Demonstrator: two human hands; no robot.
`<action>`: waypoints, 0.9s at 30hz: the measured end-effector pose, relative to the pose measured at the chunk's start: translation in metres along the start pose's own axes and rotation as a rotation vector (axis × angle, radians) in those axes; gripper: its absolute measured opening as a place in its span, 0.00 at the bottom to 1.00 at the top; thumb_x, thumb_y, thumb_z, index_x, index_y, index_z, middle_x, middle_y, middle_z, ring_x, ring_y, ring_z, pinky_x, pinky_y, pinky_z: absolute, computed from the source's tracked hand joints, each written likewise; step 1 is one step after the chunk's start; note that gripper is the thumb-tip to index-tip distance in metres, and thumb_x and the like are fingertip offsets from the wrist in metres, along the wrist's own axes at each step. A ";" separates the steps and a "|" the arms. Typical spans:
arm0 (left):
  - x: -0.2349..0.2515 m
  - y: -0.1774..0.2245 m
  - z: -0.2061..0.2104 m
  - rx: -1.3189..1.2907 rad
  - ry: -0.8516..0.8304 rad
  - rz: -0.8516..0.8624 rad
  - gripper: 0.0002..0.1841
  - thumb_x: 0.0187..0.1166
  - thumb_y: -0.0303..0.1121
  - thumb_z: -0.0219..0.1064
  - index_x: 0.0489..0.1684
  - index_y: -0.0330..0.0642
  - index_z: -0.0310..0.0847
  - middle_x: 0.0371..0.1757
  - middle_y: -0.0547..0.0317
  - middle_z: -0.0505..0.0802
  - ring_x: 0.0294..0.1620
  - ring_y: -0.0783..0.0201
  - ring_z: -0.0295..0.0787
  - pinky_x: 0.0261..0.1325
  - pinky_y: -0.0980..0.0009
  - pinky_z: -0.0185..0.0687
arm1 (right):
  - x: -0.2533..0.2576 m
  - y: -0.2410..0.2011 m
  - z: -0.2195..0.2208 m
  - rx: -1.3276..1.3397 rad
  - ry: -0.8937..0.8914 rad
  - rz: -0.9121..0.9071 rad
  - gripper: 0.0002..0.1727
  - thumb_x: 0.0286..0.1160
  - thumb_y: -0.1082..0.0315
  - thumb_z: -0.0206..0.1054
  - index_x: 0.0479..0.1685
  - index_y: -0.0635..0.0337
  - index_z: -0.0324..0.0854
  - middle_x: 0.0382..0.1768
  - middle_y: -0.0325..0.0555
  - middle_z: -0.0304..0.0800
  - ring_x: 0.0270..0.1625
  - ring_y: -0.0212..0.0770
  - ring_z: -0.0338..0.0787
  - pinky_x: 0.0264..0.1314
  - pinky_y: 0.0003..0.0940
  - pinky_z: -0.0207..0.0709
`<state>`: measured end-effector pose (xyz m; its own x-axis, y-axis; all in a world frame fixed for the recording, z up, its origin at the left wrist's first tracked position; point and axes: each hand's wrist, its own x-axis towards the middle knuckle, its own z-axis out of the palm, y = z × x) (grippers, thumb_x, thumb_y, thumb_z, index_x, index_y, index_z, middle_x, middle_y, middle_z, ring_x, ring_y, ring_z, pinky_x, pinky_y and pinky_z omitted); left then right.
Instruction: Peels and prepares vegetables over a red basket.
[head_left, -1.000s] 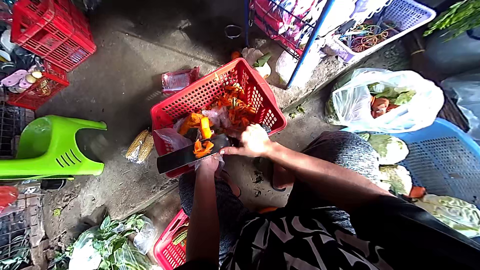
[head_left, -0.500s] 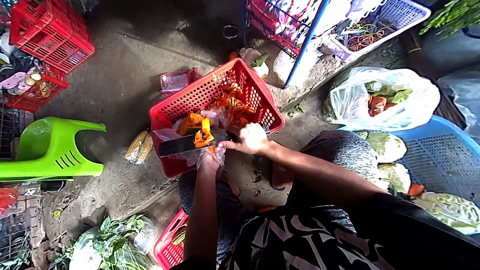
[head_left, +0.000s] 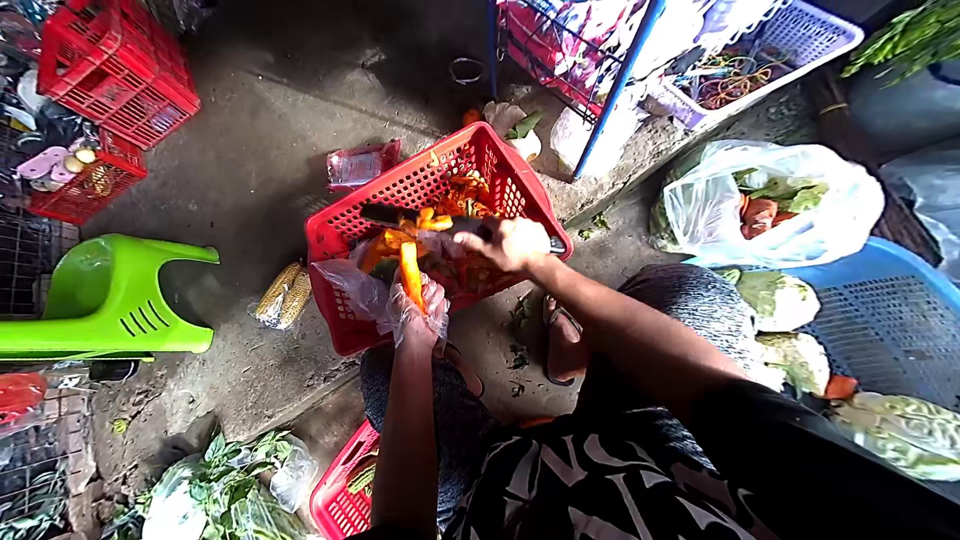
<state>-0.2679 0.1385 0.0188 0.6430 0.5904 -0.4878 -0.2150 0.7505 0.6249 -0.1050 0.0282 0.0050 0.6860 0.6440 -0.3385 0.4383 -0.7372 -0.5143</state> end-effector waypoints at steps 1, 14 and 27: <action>-0.001 0.002 0.001 0.010 0.013 -0.004 0.31 0.94 0.51 0.29 0.21 0.48 0.67 0.08 0.67 0.71 0.05 0.73 0.67 0.08 0.80 0.64 | 0.005 0.004 -0.006 0.021 0.013 0.041 0.49 0.73 0.19 0.49 0.61 0.58 0.85 0.50 0.68 0.92 0.57 0.72 0.90 0.54 0.76 0.77; -0.019 -0.008 0.009 0.342 0.217 0.090 0.12 0.88 0.18 0.39 0.55 0.37 0.67 0.39 0.58 0.79 0.37 0.70 0.79 0.44 0.75 0.80 | -0.049 -0.019 0.010 0.088 -0.025 -0.448 0.48 0.69 0.20 0.55 0.49 0.62 0.89 0.34 0.59 0.92 0.44 0.63 0.92 0.47 0.67 0.77; -0.003 -0.005 0.011 0.320 0.174 -0.002 0.20 0.96 0.44 0.36 0.40 0.44 0.70 0.21 0.60 0.78 0.14 0.70 0.75 0.14 0.79 0.73 | -0.018 0.001 0.017 -0.025 0.060 -0.291 0.49 0.68 0.18 0.54 0.54 0.59 0.87 0.36 0.61 0.92 0.46 0.67 0.93 0.46 0.69 0.79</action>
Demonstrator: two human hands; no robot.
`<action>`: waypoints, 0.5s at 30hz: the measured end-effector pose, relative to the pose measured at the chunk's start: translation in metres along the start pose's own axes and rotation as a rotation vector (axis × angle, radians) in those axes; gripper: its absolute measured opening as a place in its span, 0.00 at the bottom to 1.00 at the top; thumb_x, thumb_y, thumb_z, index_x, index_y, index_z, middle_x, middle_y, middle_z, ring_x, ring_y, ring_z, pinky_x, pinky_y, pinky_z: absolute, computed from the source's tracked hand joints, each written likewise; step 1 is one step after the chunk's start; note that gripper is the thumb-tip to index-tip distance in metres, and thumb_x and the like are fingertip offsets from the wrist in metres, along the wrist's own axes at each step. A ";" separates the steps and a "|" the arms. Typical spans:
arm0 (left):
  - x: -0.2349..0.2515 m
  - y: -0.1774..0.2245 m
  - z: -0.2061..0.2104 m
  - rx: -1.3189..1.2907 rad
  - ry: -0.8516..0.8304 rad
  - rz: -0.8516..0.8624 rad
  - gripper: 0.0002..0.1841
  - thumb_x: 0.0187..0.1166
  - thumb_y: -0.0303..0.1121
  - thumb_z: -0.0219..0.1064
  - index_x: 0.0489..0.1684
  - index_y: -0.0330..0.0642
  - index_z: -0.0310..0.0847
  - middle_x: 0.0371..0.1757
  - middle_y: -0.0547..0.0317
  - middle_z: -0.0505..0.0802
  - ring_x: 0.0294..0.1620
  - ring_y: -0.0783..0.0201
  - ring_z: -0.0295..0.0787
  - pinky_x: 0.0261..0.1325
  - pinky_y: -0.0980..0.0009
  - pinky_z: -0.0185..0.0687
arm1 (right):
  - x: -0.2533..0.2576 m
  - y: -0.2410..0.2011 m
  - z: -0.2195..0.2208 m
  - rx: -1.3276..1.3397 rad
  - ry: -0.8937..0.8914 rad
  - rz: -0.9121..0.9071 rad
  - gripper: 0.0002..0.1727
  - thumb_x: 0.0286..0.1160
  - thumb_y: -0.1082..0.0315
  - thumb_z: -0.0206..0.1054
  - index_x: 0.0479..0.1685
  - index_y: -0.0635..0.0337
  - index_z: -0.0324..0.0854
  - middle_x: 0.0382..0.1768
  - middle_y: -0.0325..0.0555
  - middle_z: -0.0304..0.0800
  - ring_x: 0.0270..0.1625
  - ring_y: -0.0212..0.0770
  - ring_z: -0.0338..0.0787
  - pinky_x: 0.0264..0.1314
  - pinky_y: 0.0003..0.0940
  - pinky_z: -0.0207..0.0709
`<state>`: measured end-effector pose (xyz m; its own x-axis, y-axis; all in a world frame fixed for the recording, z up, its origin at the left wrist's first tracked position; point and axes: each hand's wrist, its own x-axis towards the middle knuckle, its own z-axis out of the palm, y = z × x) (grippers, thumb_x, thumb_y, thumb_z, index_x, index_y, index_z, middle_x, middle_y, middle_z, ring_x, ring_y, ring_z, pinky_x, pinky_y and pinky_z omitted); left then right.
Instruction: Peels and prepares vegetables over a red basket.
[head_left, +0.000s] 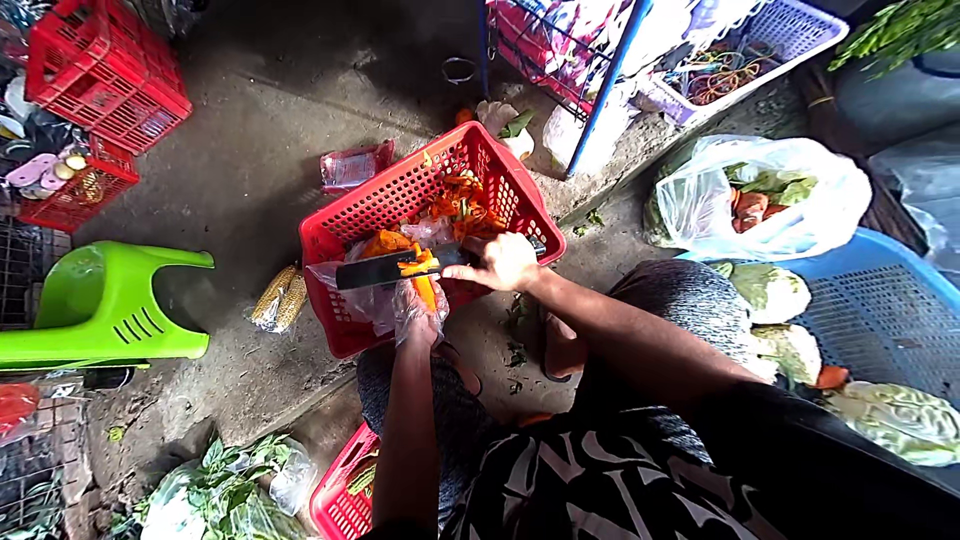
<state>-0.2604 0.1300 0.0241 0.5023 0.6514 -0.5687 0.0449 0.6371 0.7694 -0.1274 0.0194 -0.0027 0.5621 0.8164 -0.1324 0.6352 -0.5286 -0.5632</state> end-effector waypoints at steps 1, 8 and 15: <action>0.001 0.000 -0.001 -0.016 -0.016 -0.012 0.22 0.96 0.46 0.37 0.39 0.43 0.71 0.19 0.60 0.79 0.12 0.70 0.75 0.12 0.79 0.72 | 0.004 0.003 -0.003 -0.001 -0.025 0.073 0.50 0.69 0.17 0.51 0.57 0.59 0.87 0.41 0.63 0.93 0.50 0.68 0.92 0.49 0.71 0.79; 0.001 0.003 0.002 -0.033 0.062 0.029 0.20 0.96 0.44 0.39 0.39 0.43 0.72 0.19 0.60 0.80 0.11 0.71 0.75 0.11 0.80 0.72 | -0.005 -0.005 -0.018 0.131 0.001 0.086 0.50 0.66 0.15 0.50 0.48 0.57 0.89 0.36 0.59 0.93 0.46 0.65 0.93 0.47 0.72 0.79; -0.003 -0.004 0.002 0.135 0.117 0.099 0.14 0.96 0.36 0.40 0.48 0.42 0.70 0.29 0.59 0.78 0.22 0.71 0.77 0.22 0.79 0.76 | -0.007 -0.020 -0.002 0.007 -0.096 0.024 0.49 0.71 0.19 0.52 0.57 0.59 0.87 0.40 0.63 0.93 0.50 0.67 0.92 0.52 0.69 0.79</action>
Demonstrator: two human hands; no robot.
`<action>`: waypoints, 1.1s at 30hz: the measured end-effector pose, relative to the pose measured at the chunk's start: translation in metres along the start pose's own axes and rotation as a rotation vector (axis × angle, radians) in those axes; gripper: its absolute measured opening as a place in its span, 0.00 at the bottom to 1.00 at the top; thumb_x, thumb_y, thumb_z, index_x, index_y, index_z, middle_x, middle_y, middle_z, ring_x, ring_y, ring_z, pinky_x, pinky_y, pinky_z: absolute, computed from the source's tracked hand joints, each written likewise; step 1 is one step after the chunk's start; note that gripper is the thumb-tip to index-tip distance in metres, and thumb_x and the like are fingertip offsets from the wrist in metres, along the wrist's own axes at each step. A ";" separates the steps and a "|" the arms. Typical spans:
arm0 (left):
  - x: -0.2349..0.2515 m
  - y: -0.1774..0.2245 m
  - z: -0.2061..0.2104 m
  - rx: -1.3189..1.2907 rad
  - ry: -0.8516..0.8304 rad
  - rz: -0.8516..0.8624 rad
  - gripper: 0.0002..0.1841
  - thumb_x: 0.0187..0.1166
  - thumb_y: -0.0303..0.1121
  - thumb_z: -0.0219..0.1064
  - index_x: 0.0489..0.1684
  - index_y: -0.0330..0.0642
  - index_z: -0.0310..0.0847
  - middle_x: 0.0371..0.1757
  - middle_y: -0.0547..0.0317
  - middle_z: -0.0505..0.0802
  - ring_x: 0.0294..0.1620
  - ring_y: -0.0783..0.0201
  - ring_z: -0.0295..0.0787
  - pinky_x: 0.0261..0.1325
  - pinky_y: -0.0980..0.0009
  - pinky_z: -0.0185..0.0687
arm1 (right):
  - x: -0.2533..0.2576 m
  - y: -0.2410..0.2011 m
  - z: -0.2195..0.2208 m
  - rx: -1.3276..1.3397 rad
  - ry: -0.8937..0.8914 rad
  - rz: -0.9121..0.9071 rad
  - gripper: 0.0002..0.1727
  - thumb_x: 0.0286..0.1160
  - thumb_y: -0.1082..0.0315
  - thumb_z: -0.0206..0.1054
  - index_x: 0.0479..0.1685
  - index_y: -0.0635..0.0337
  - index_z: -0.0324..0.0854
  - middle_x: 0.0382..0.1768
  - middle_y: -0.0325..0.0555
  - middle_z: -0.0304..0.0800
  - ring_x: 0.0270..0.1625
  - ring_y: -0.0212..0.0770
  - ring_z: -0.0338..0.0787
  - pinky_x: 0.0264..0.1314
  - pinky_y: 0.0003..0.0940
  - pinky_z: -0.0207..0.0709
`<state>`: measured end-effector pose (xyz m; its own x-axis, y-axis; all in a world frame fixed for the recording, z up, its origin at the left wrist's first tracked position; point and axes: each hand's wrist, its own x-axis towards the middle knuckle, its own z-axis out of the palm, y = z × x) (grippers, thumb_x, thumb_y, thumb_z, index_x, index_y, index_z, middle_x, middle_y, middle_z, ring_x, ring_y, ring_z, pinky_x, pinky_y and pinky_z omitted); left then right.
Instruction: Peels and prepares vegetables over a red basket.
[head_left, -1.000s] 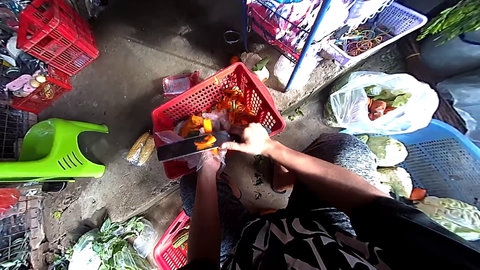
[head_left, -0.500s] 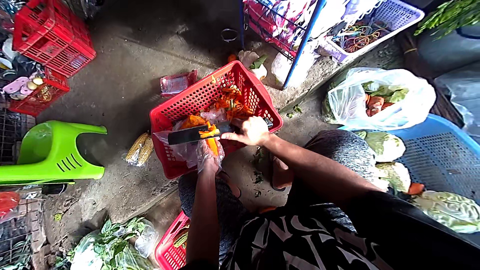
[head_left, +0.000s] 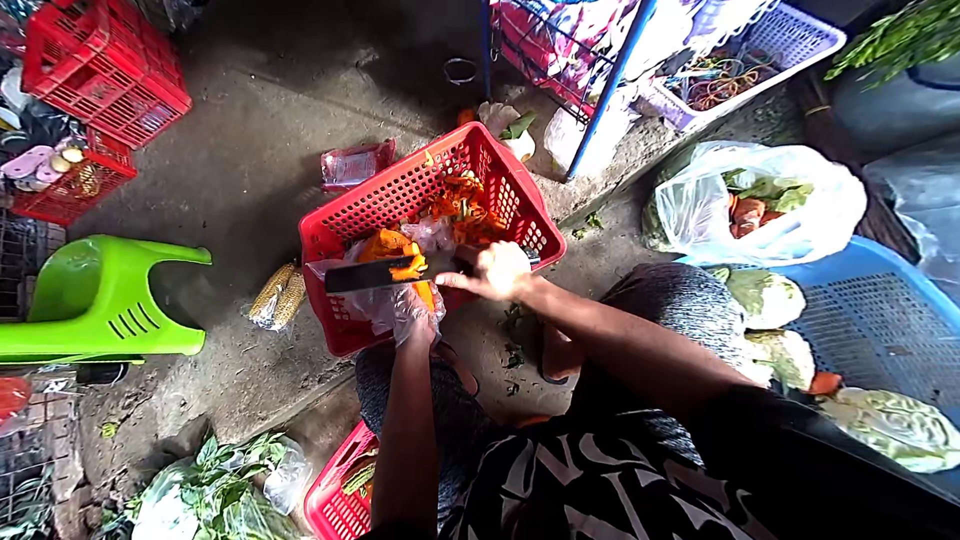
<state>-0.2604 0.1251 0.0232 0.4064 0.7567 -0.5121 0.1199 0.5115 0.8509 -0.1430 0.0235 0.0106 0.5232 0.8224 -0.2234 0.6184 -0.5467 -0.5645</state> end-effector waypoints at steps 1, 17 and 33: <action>0.004 0.000 -0.002 -0.034 -0.023 -0.016 0.17 0.96 0.41 0.39 0.44 0.43 0.71 0.24 0.60 0.80 0.17 0.71 0.76 0.17 0.79 0.74 | 0.006 0.004 0.000 -0.015 0.029 0.048 0.50 0.70 0.18 0.52 0.59 0.59 0.87 0.41 0.64 0.93 0.51 0.69 0.92 0.50 0.71 0.79; 0.005 0.007 -0.001 -0.211 -0.082 -0.157 0.18 0.95 0.45 0.41 0.43 0.44 0.70 0.21 0.58 0.80 0.14 0.69 0.78 0.13 0.78 0.75 | 0.006 0.012 0.001 0.003 0.094 -0.040 0.48 0.68 0.17 0.54 0.52 0.58 0.88 0.35 0.58 0.93 0.44 0.63 0.93 0.45 0.67 0.80; -0.012 0.004 -0.004 -0.153 -0.046 -0.106 0.13 0.94 0.27 0.36 0.48 0.40 0.68 0.31 0.59 0.80 0.28 0.71 0.80 0.33 0.77 0.82 | -0.011 0.004 0.004 0.000 0.226 -0.299 0.47 0.69 0.22 0.57 0.51 0.63 0.91 0.37 0.59 0.94 0.43 0.63 0.94 0.43 0.65 0.81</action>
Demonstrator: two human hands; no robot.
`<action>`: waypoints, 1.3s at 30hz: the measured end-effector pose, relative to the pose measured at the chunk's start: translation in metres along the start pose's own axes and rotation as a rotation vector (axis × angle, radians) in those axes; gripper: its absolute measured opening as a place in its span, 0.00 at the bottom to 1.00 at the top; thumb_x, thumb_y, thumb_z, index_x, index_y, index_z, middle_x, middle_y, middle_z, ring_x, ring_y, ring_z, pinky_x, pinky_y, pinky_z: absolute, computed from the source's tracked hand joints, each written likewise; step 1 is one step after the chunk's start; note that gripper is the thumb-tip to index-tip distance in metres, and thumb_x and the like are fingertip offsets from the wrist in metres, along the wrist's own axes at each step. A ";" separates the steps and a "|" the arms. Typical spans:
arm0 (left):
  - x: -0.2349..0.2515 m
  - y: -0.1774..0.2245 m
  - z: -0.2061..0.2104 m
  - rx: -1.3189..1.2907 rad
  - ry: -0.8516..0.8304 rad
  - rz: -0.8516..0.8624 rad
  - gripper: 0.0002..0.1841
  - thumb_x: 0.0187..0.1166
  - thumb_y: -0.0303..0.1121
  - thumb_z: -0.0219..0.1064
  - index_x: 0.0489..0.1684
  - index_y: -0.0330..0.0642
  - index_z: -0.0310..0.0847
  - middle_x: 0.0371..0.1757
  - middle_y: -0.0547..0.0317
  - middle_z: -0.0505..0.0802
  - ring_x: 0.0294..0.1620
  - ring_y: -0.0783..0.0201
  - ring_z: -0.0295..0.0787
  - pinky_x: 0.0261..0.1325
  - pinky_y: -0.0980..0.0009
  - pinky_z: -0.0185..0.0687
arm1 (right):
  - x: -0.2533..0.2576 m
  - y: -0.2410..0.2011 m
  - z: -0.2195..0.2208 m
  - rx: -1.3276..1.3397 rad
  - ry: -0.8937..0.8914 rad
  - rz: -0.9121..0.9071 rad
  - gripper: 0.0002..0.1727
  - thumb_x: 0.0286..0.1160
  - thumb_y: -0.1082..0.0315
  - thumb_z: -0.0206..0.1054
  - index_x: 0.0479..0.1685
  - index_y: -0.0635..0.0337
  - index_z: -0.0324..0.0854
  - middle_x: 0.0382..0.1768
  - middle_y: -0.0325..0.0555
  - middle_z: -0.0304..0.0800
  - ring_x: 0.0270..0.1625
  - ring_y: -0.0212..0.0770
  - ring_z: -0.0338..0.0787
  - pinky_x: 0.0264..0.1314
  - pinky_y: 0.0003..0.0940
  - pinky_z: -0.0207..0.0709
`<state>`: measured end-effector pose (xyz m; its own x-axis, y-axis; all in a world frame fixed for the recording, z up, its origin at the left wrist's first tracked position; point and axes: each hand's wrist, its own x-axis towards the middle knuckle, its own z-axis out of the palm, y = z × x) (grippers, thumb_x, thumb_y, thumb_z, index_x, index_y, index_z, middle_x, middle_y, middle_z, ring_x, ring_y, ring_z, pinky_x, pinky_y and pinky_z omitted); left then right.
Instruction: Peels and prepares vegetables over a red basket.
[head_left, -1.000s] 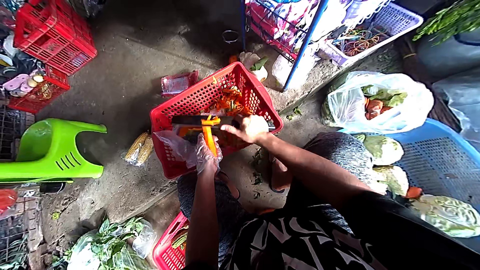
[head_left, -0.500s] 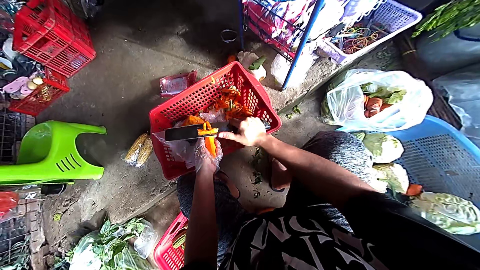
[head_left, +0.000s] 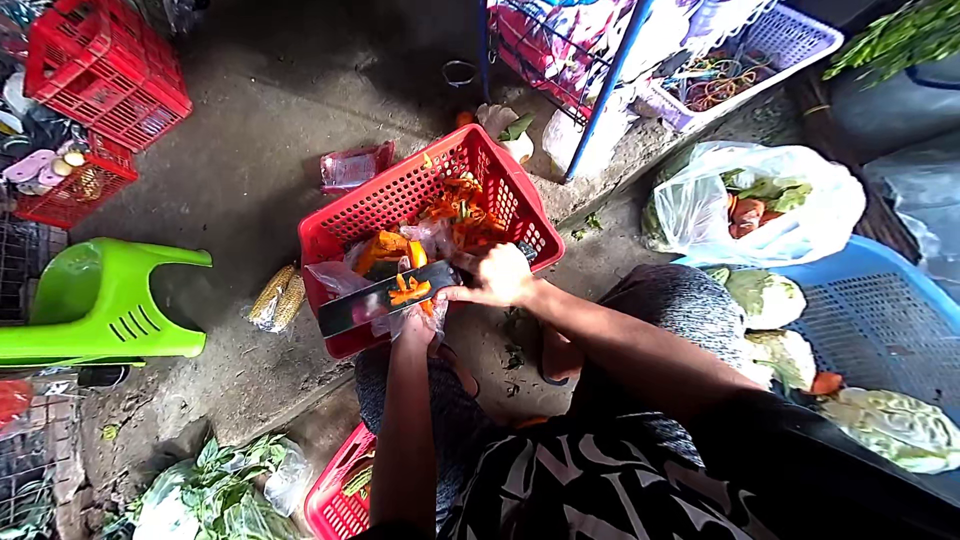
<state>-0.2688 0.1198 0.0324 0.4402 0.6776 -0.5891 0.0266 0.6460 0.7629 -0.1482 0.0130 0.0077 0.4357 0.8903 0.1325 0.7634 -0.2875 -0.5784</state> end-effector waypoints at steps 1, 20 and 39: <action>0.004 0.002 0.000 -0.027 -0.021 -0.025 0.15 0.95 0.32 0.35 0.43 0.42 0.68 0.25 0.60 0.81 0.22 0.72 0.80 0.26 0.78 0.80 | 0.002 0.004 0.003 -0.013 0.021 -0.001 0.48 0.69 0.22 0.57 0.50 0.64 0.90 0.36 0.59 0.94 0.42 0.64 0.94 0.42 0.65 0.81; 0.021 0.011 -0.007 -0.170 -0.312 -0.197 0.25 0.94 0.49 0.41 0.43 0.39 0.78 0.21 0.58 0.86 0.11 0.70 0.80 0.10 0.79 0.75 | 0.023 0.037 -0.011 0.135 -0.051 0.408 0.49 0.72 0.18 0.47 0.56 0.58 0.87 0.40 0.62 0.93 0.49 0.68 0.92 0.50 0.73 0.78; 0.015 0.002 0.002 -0.006 -0.135 -0.061 0.20 0.95 0.38 0.36 0.34 0.42 0.69 0.16 0.63 0.77 0.09 0.75 0.70 0.11 0.83 0.68 | 0.006 0.014 -0.009 0.025 -0.050 0.187 0.52 0.66 0.16 0.50 0.50 0.60 0.89 0.36 0.60 0.93 0.45 0.66 0.93 0.45 0.69 0.80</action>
<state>-0.2606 0.1305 0.0257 0.5548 0.5835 -0.5931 0.0523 0.6869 0.7248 -0.1303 0.0106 0.0075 0.5441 0.8388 -0.0188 0.6588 -0.4410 -0.6095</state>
